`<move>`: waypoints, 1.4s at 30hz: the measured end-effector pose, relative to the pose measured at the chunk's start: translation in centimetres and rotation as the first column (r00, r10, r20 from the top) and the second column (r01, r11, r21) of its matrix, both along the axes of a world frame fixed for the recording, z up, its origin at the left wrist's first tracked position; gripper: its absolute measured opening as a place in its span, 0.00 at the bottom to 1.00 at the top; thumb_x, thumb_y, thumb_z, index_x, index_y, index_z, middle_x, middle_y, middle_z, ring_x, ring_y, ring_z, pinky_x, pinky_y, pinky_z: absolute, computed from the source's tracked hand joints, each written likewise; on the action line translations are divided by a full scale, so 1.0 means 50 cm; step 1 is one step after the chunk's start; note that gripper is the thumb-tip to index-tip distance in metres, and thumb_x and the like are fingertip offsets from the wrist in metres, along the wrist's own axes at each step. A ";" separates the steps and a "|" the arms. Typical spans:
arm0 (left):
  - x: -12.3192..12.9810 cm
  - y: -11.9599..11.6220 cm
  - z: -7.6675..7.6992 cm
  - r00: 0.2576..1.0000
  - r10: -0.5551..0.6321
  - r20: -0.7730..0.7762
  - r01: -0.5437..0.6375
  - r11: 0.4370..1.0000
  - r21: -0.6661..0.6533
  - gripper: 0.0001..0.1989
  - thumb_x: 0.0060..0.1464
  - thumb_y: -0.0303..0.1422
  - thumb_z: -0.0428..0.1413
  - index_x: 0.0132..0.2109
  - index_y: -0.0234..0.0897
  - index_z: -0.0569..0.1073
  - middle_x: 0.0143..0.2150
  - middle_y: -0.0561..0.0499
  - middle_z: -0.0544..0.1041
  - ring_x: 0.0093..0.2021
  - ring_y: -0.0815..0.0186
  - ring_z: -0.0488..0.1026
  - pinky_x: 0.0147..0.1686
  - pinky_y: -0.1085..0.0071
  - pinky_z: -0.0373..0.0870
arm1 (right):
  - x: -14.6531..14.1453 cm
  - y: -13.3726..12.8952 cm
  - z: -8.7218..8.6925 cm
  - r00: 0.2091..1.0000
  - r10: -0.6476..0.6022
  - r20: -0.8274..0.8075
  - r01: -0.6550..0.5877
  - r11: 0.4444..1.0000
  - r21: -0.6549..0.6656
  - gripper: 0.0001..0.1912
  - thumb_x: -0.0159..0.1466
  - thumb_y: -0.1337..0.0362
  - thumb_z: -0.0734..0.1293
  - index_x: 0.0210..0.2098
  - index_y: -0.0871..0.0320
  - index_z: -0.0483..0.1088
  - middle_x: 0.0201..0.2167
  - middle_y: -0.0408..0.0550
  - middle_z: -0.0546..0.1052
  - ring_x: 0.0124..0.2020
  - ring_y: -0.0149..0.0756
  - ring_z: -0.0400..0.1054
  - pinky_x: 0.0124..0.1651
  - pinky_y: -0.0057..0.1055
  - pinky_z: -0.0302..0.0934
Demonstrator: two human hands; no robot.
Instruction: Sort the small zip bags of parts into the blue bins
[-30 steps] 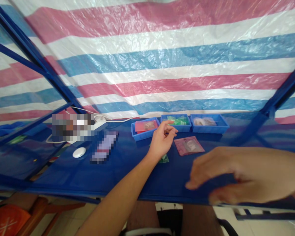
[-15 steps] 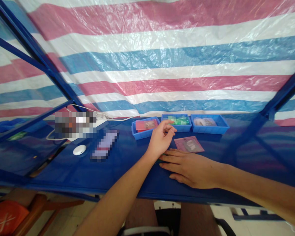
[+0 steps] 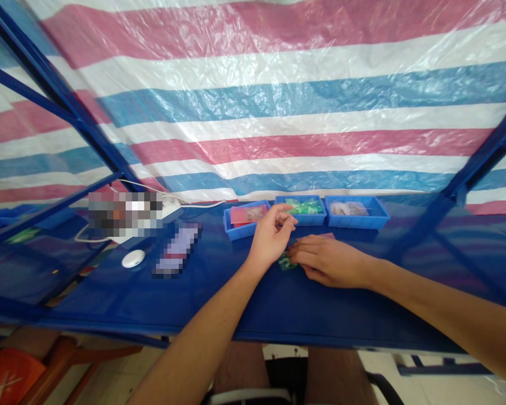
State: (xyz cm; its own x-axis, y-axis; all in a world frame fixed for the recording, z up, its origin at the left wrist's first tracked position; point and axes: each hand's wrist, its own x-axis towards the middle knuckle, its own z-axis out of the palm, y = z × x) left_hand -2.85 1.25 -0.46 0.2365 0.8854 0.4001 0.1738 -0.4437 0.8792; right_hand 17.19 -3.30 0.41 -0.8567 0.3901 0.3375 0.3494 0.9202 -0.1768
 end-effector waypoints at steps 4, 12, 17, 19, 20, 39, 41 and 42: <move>-0.002 0.005 -0.005 1.000 -0.007 -0.001 0.007 1.000 -0.010 0.14 0.67 0.33 0.56 0.58 0.39 0.72 0.44 0.48 0.83 0.39 0.66 0.80 0.38 0.72 0.73 | 0.017 0.019 -0.009 1.000 -0.009 -0.026 0.010 0.999 0.047 0.13 0.73 0.68 0.63 0.53 0.58 0.75 0.44 0.56 0.80 0.47 0.45 0.74 0.54 0.44 0.68; 0.005 -0.031 0.027 0.985 -0.173 0.016 0.173 0.984 0.031 0.20 0.68 0.46 0.56 0.58 0.38 0.77 0.53 0.43 0.82 0.54 0.57 0.79 0.52 0.66 0.74 | 0.068 0.017 -0.022 0.815 -0.393 -0.426 0.351 0.920 -0.176 0.09 0.74 0.60 0.64 0.49 0.55 0.73 0.40 0.50 0.80 0.39 0.42 0.75 0.44 0.37 0.68; 0.015 -0.019 0.005 0.975 -0.221 -0.037 0.222 0.975 0.007 0.18 0.63 0.43 0.63 0.52 0.34 0.78 0.47 0.43 0.84 0.46 0.59 0.81 0.48 0.67 0.77 | 0.074 0.028 -0.039 0.738 -0.494 -0.460 0.437 0.869 -0.232 0.11 0.73 0.55 0.66 0.48 0.55 0.73 0.32 0.46 0.77 0.32 0.41 0.73 0.37 0.36 0.66; 0.016 -0.013 -0.004 0.974 -0.217 -0.057 0.218 0.976 0.008 0.15 0.64 0.42 0.62 0.49 0.34 0.78 0.44 0.44 0.84 0.43 0.61 0.81 0.48 0.67 0.77 | 0.072 0.031 -0.044 0.718 -0.511 -0.472 0.441 0.859 -0.259 0.12 0.72 0.54 0.67 0.49 0.54 0.73 0.32 0.46 0.78 0.32 0.41 0.73 0.37 0.36 0.66; 0.016 -0.011 -0.006 0.975 -0.213 -0.065 0.214 0.977 0.015 0.14 0.64 0.41 0.62 0.48 0.34 0.78 0.43 0.45 0.84 0.43 0.61 0.81 0.47 0.67 0.77 | 0.070 0.032 -0.045 0.713 -0.513 -0.478 0.435 0.858 -0.273 0.13 0.72 0.54 0.68 0.49 0.54 0.74 0.33 0.47 0.78 0.32 0.41 0.74 0.38 0.37 0.67; 0.026 -0.020 0.000 0.985 -0.022 -0.172 0.067 0.963 0.261 0.17 0.64 0.34 0.60 0.58 0.38 0.71 0.49 0.44 0.78 0.43 0.65 0.78 0.39 0.71 0.76 | 0.047 0.033 -0.037 0.445 -0.669 -0.595 0.031 0.676 -0.737 0.18 0.61 0.50 0.79 0.40 0.51 0.71 0.32 0.43 0.80 0.29 0.35 0.74 0.36 0.33 0.71; 0.022 -0.025 0.008 0.971 0.014 -0.240 0.075 0.931 0.356 0.15 0.66 0.36 0.58 0.57 0.38 0.74 0.51 0.43 0.78 0.44 0.63 0.77 0.40 0.69 0.77 | 0.050 0.034 -0.041 0.425 -0.683 -0.593 0.073 0.679 -0.730 0.18 0.62 0.51 0.78 0.39 0.51 0.69 0.28 0.41 0.77 0.26 0.34 0.70 0.32 0.32 0.68; 0.020 -0.027 0.011 0.961 -0.005 -0.276 0.114 0.918 0.381 0.14 0.68 0.36 0.57 0.57 0.38 0.75 0.52 0.42 0.78 0.45 0.63 0.78 0.42 0.68 0.78 | 0.051 0.033 -0.044 0.425 -0.686 -0.591 0.090 0.682 -0.726 0.17 0.62 0.51 0.78 0.39 0.51 0.69 0.28 0.40 0.75 0.26 0.33 0.70 0.31 0.31 0.68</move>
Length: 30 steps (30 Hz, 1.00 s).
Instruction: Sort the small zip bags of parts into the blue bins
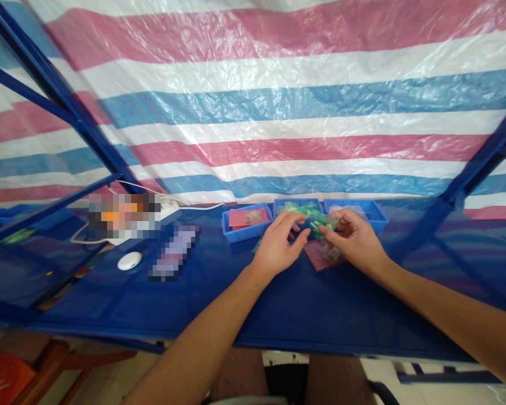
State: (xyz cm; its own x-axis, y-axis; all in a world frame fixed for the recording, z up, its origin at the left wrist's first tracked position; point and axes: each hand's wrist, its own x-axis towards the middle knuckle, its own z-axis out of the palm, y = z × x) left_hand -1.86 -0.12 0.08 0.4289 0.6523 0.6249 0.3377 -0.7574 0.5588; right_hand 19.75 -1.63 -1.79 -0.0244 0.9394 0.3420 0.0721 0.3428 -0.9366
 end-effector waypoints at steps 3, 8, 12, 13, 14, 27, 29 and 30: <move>-0.002 -0.007 0.007 0.987 -0.114 -0.109 0.116 0.993 0.015 0.16 0.68 0.40 0.57 0.56 0.36 0.77 0.54 0.41 0.79 0.50 0.59 0.79 0.50 0.65 0.78 | -0.003 -0.006 -0.008 0.999 0.031 0.031 -0.032 0.999 0.026 0.18 0.59 0.54 0.80 0.39 0.51 0.70 0.32 0.42 0.75 0.31 0.35 0.72 0.35 0.32 0.71; 0.000 -0.005 0.007 0.993 -0.042 -0.113 0.039 0.999 -0.028 0.18 0.68 0.43 0.58 0.56 0.36 0.78 0.50 0.42 0.81 0.49 0.58 0.79 0.50 0.64 0.77 | -0.015 -0.024 -0.003 0.981 0.146 0.124 -0.153 0.987 0.047 0.16 0.64 0.54 0.76 0.48 0.51 0.75 0.50 0.49 0.79 0.44 0.41 0.79 0.52 0.41 0.76; 0.001 0.005 0.004 0.998 0.015 -0.057 -0.019 0.997 -0.068 0.14 0.68 0.40 0.57 0.52 0.37 0.81 0.47 0.43 0.82 0.46 0.59 0.80 0.47 0.66 0.76 | -0.014 -0.023 0.002 0.981 0.064 0.185 -0.083 0.992 0.097 0.15 0.67 0.53 0.73 0.49 0.52 0.76 0.49 0.51 0.80 0.44 0.43 0.79 0.48 0.41 0.77; 0.001 0.007 0.004 0.999 0.015 -0.042 -0.019 0.996 -0.084 0.14 0.68 0.40 0.57 0.50 0.37 0.81 0.46 0.43 0.82 0.45 0.59 0.80 0.46 0.66 0.76 | -0.012 -0.019 0.001 0.985 0.022 0.172 -0.043 0.992 0.121 0.14 0.66 0.53 0.74 0.48 0.52 0.76 0.47 0.51 0.80 0.44 0.43 0.78 0.47 0.40 0.76; 0.000 0.008 0.005 1.000 0.017 -0.024 -0.019 0.995 -0.100 0.14 0.68 0.40 0.57 0.49 0.37 0.82 0.46 0.43 0.83 0.45 0.60 0.80 0.45 0.67 0.76 | -0.010 -0.015 -0.001 0.989 -0.021 0.148 -0.001 0.990 0.144 0.14 0.66 0.53 0.74 0.47 0.52 0.75 0.45 0.50 0.79 0.44 0.43 0.77 0.46 0.40 0.76; 0.009 0.012 -0.023 0.973 -0.052 0.224 0.150 0.882 -0.448 0.21 0.59 0.39 0.67 0.54 0.36 0.72 0.37 0.51 0.80 0.35 0.67 0.78 0.37 0.73 0.74 | 0.002 -0.008 0.001 0.990 0.132 0.055 -0.120 0.975 -0.186 0.24 0.61 0.46 0.77 0.48 0.54 0.78 0.31 0.45 0.81 0.24 0.35 0.71 0.24 0.31 0.65; 0.008 0.011 -0.019 0.986 -0.005 0.169 0.067 0.930 -0.362 0.19 0.58 0.37 0.67 0.52 0.36 0.72 0.40 0.49 0.80 0.39 0.66 0.78 0.41 0.71 0.75 | 0.004 -0.001 -0.002 0.995 0.088 0.042 -0.079 0.983 -0.167 0.22 0.59 0.47 0.78 0.44 0.55 0.76 0.31 0.45 0.81 0.26 0.36 0.73 0.27 0.31 0.67; 0.006 0.010 -0.016 0.992 0.031 0.123 0.007 0.955 -0.298 0.17 0.59 0.36 0.66 0.51 0.37 0.72 0.41 0.48 0.79 0.40 0.66 0.78 0.42 0.70 0.76 | 0.005 0.003 -0.004 0.998 0.063 0.030 -0.058 0.987 -0.151 0.22 0.59 0.47 0.79 0.42 0.54 0.75 0.31 0.44 0.81 0.27 0.37 0.73 0.28 0.32 0.68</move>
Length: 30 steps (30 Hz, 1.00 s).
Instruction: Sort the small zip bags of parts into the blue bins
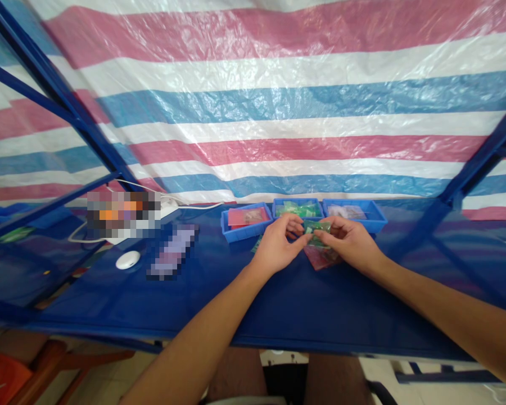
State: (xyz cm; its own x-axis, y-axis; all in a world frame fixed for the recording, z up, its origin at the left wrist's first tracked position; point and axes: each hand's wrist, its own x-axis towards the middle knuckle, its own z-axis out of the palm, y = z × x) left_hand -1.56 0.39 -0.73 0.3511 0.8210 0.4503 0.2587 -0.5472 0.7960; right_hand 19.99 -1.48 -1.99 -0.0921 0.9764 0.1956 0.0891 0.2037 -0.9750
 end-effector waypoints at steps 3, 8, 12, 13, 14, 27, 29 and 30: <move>-0.006 -0.007 0.008 0.989 0.064 -0.132 -0.039 0.983 0.180 0.11 0.63 0.35 0.62 0.50 0.37 0.74 0.42 0.47 0.78 0.40 0.65 0.76 0.42 0.68 0.75 | 0.000 0.005 -0.003 0.997 -0.066 -0.037 0.067 0.997 0.043 0.20 0.60 0.47 0.78 0.39 0.52 0.70 0.28 0.42 0.79 0.25 0.36 0.72 0.27 0.33 0.68; -0.009 -0.019 0.017 0.969 -0.088 -0.230 0.139 0.966 0.218 0.15 0.63 0.35 0.61 0.55 0.37 0.77 0.50 0.43 0.79 0.43 0.62 0.78 0.45 0.66 0.77 | -0.010 -0.010 -0.001 0.998 0.070 -0.006 -0.069 0.993 0.095 0.18 0.62 0.49 0.78 0.41 0.51 0.71 0.34 0.44 0.80 0.34 0.40 0.77 0.38 0.36 0.73; -0.009 -0.016 0.023 0.971 -0.024 -0.239 0.075 0.975 0.208 0.09 0.63 0.35 0.61 0.47 0.36 0.80 0.45 0.44 0.81 0.44 0.59 0.78 0.46 0.65 0.76 | -0.016 -0.022 0.004 0.989 0.140 0.037 -0.143 0.983 0.113 0.19 0.64 0.47 0.75 0.47 0.52 0.76 0.46 0.50 0.82 0.48 0.46 0.78 0.55 0.43 0.73; -0.009 -0.013 0.022 0.976 -0.003 -0.218 0.044 0.982 0.183 0.09 0.65 0.36 0.60 0.46 0.37 0.81 0.43 0.45 0.81 0.43 0.59 0.78 0.46 0.65 0.75 | -0.015 -0.023 0.005 0.991 0.124 0.044 -0.128 0.984 0.121 0.19 0.65 0.47 0.75 0.48 0.52 0.77 0.46 0.51 0.82 0.48 0.46 0.78 0.55 0.43 0.73; -0.009 -0.010 0.021 0.983 0.009 -0.184 0.018 0.989 0.144 0.10 0.65 0.38 0.60 0.46 0.37 0.81 0.43 0.45 0.82 0.42 0.59 0.79 0.45 0.64 0.76 | -0.015 -0.022 0.006 0.995 0.093 0.048 -0.098 0.986 0.132 0.19 0.65 0.47 0.75 0.47 0.52 0.77 0.45 0.51 0.82 0.46 0.45 0.78 0.54 0.43 0.73; 0.002 0.007 -0.012 0.987 0.009 0.161 0.025 0.979 -0.205 0.22 0.52 0.39 0.71 0.50 0.35 0.76 0.37 0.49 0.83 0.36 0.65 0.80 0.38 0.71 0.75 | -0.015 -0.023 0.013 0.998 0.058 -0.026 -0.059 0.998 -0.035 0.22 0.59 0.46 0.78 0.44 0.55 0.76 0.34 0.46 0.82 0.25 0.33 0.71 0.27 0.31 0.67; -0.001 0.010 -0.009 0.988 0.094 0.125 -0.080 0.990 -0.116 0.20 0.52 0.38 0.72 0.47 0.35 0.76 0.39 0.48 0.82 0.39 0.64 0.80 0.37 0.72 0.74 | -0.009 -0.015 0.007 0.999 0.002 -0.042 -0.002 1.000 -0.012 0.22 0.59 0.46 0.78 0.42 0.55 0.76 0.35 0.46 0.81 0.27 0.35 0.72 0.29 0.32 0.69; -0.003 0.010 -0.006 0.987 0.128 0.097 -0.123 0.990 -0.063 0.17 0.53 0.38 0.71 0.46 0.36 0.77 0.41 0.47 0.82 0.40 0.64 0.79 0.37 0.71 0.75 | -0.005 -0.010 0.003 0.998 -0.035 -0.042 0.036 0.999 0.010 0.21 0.59 0.46 0.78 0.41 0.54 0.76 0.35 0.46 0.81 0.28 0.36 0.73 0.31 0.33 0.70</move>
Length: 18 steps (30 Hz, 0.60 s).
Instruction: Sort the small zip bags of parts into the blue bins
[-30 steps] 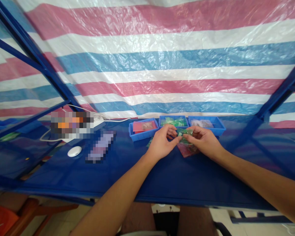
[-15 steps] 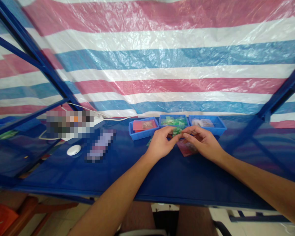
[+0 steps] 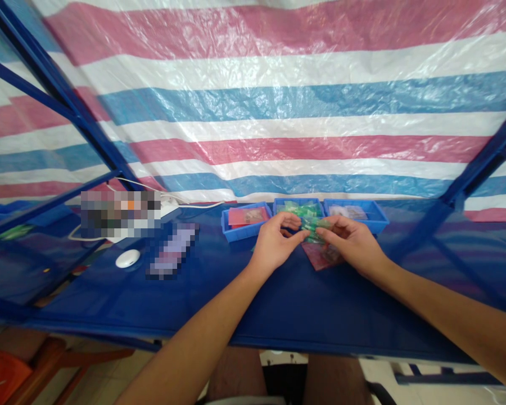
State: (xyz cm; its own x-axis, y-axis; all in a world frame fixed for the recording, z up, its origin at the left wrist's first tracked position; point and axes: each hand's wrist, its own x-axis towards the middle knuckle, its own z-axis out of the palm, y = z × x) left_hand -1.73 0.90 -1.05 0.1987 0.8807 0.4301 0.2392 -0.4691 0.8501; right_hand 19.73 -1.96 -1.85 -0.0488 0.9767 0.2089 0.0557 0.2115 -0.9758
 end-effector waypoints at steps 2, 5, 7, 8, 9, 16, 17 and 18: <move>-0.003 -0.003 0.007 0.997 0.034 -0.074 -0.029 0.996 0.079 0.11 0.59 0.38 0.67 0.44 0.36 0.79 0.43 0.46 0.82 0.42 0.63 0.79 0.38 0.71 0.75 | 0.006 0.009 -0.007 0.997 -0.072 0.020 0.071 0.996 0.048 0.20 0.60 0.47 0.78 0.40 0.54 0.74 0.34 0.46 0.80 0.30 0.38 0.74 0.34 0.35 0.72; -0.003 -0.014 0.015 0.989 -0.095 -0.117 0.105 0.991 0.081 0.11 0.62 0.37 0.64 0.48 0.37 0.81 0.46 0.45 0.82 0.43 0.63 0.80 0.41 0.70 0.78 | 0.005 0.011 -0.011 0.994 -0.096 0.054 0.088 0.987 0.133 0.18 0.61 0.48 0.78 0.39 0.53 0.74 0.36 0.46 0.79 0.37 0.41 0.76 0.42 0.37 0.74; 0.000 -0.019 0.016 0.970 -0.214 -0.111 0.221 0.974 0.056 0.16 0.60 0.37 0.66 0.53 0.38 0.81 0.51 0.43 0.81 0.45 0.62 0.81 0.44 0.69 0.80 | -0.003 0.001 -0.008 0.998 -0.019 0.059 0.009 0.988 0.157 0.18 0.61 0.49 0.78 0.42 0.53 0.75 0.41 0.49 0.80 0.43 0.44 0.77 0.48 0.40 0.74; 0.000 -0.020 0.016 0.963 -0.246 -0.114 0.253 0.966 0.052 0.18 0.59 0.37 0.66 0.55 0.38 0.81 0.52 0.43 0.81 0.47 0.62 0.81 0.45 0.69 0.80 | -0.007 -0.005 -0.004 0.998 0.040 0.057 -0.049 0.987 0.153 0.18 0.62 0.49 0.77 0.44 0.53 0.76 0.44 0.50 0.81 0.46 0.45 0.77 0.52 0.42 0.74; 0.000 -0.019 0.015 0.960 -0.252 -0.121 0.259 0.964 0.053 0.18 0.59 0.36 0.66 0.55 0.38 0.81 0.52 0.43 0.81 0.47 0.61 0.81 0.46 0.68 0.80 | -0.011 -0.011 -0.001 0.994 0.095 0.058 -0.102 0.985 0.141 0.18 0.64 0.49 0.77 0.47 0.53 0.76 0.46 0.51 0.82 0.49 0.46 0.77 0.55 0.43 0.73; -0.006 0.000 0.004 0.987 -0.138 -0.083 0.142 0.989 0.033 0.13 0.65 0.39 0.61 0.49 0.37 0.83 0.44 0.46 0.83 0.43 0.60 0.81 0.46 0.66 0.78 | -0.006 -0.004 0.002 0.999 -0.031 -0.006 0.032 0.985 0.168 0.20 0.62 0.50 0.78 0.49 0.51 0.74 0.44 0.49 0.80 0.46 0.43 0.77 0.53 0.41 0.74; -0.005 0.000 0.003 0.987 -0.143 -0.070 0.146 0.989 0.030 0.13 0.65 0.40 0.62 0.49 0.37 0.83 0.45 0.45 0.83 0.44 0.60 0.81 0.46 0.66 0.78 | -0.004 0.001 -0.002 0.999 -0.042 -0.019 0.045 0.984 0.172 0.22 0.61 0.50 0.78 0.50 0.50 0.73 0.44 0.48 0.79 0.47 0.43 0.77 0.52 0.41 0.74; -0.003 0.000 0.002 0.987 -0.152 -0.056 0.153 0.988 0.023 0.13 0.64 0.40 0.62 0.50 0.37 0.83 0.46 0.45 0.83 0.44 0.60 0.81 0.46 0.66 0.78 | -0.002 0.005 -0.005 0.999 -0.029 -0.024 0.033 0.985 0.169 0.24 0.61 0.50 0.78 0.51 0.50 0.73 0.44 0.49 0.80 0.48 0.43 0.77 0.52 0.41 0.75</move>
